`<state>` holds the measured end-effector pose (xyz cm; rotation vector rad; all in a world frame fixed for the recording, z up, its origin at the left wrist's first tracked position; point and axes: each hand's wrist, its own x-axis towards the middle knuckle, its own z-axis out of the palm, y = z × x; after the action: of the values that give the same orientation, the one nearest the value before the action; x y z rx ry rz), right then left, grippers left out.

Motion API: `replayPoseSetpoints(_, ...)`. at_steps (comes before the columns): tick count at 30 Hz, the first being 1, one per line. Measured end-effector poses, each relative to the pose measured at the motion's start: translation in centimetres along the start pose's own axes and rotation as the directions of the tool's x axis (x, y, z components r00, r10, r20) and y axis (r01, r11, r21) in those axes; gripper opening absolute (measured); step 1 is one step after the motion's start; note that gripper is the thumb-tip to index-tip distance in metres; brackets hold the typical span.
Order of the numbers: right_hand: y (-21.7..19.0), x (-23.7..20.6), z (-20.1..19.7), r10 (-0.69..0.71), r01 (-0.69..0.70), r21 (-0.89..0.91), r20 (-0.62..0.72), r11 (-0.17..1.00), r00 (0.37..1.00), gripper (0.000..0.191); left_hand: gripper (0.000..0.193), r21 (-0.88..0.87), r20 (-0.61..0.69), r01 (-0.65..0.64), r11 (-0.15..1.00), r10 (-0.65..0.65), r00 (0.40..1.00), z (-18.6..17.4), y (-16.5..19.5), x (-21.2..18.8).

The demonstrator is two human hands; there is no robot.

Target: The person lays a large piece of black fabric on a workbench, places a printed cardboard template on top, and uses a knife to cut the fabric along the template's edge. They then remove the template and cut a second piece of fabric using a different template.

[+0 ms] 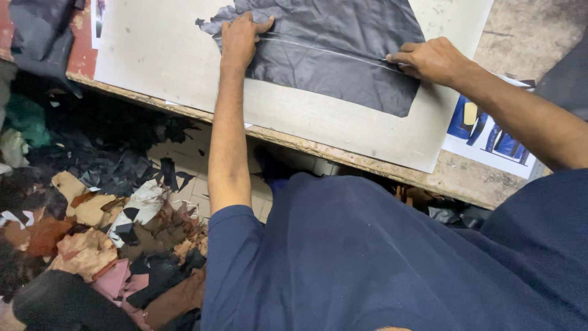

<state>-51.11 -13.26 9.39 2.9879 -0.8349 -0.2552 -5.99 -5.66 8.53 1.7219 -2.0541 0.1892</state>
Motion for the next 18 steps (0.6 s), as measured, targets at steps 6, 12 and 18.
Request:
replayPoseSetpoints(6,1.8,-5.8,0.8,0.052,-0.051,-0.052,0.024,0.997,0.998,0.045,0.057,-0.015,0.034,0.03,0.999,-0.03,0.999,-0.4,0.5,-0.1)
replayPoseSetpoints(12,2.6,-11.8,0.4,0.194,-0.152,-0.256,0.148,0.955,0.97,0.055,0.052,-0.073,-0.015,0.001,0.997,-0.002,1.0,-0.4,0.2,-1.1)
replayPoseSetpoints(18,-0.8,-12.7,0.2,0.468,-0.47,0.036,0.035,0.882,0.883,0.034,0.034,-0.163,0.124,0.011,0.987,0.01,0.992,-3.0,-2.7,-3.1)
